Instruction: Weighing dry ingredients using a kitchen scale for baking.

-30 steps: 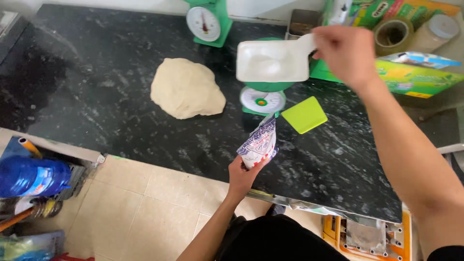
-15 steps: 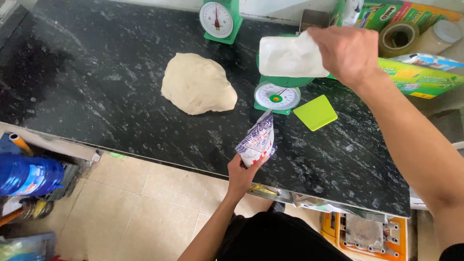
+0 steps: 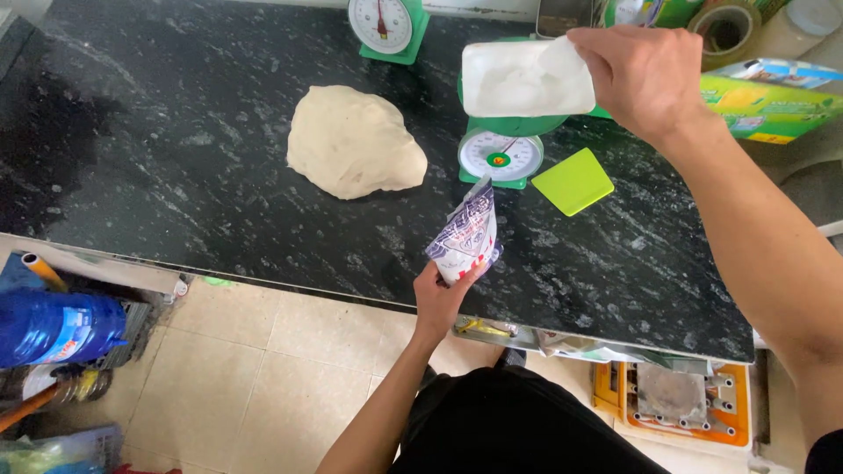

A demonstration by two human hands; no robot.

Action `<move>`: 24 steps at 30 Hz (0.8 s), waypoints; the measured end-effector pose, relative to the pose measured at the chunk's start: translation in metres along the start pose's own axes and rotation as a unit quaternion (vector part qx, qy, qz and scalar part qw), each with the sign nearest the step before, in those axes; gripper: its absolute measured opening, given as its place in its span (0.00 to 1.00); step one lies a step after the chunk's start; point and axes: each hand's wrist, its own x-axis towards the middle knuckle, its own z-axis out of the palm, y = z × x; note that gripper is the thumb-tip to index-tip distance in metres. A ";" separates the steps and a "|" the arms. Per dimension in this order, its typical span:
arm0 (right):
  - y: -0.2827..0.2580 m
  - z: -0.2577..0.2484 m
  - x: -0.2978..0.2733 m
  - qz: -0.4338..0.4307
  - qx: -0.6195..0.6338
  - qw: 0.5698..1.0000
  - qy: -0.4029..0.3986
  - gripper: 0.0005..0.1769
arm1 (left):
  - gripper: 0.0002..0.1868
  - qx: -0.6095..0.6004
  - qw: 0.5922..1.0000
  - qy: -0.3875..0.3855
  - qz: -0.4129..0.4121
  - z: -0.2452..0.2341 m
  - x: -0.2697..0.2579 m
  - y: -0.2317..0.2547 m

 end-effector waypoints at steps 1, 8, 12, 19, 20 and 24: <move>0.001 -0.001 -0.001 0.001 0.000 1.000 0.000 0.07 | 0.18 0.000 1.000 0.000 -0.001 0.000 -0.001 0.003; 0.036 0.038 -0.030 0.059 -0.021 0.998 0.009 0.06 | 0.18 -0.022 1.000 0.011 0.006 0.001 0.003 -0.003; 0.002 0.024 -0.018 0.082 -0.007 0.995 -0.054 0.06 | 0.17 -0.017 1.000 -0.002 0.019 -0.004 0.004 -0.024; 0.009 0.033 -0.032 0.337 0.275 0.900 -0.033 0.12 | 0.18 -0.019 1.000 0.003 -0.012 0.003 0.003 -0.005; 0.013 0.038 -0.038 0.421 0.393 0.817 -0.037 0.14 | 0.18 -0.013 1.000 0.006 -0.015 0.003 0.004 -0.005; 0.016 0.037 -0.056 0.515 0.554 0.651 -0.060 0.19 | 0.19 -0.013 1.000 -0.004 -0.008 0.007 0.005 0.001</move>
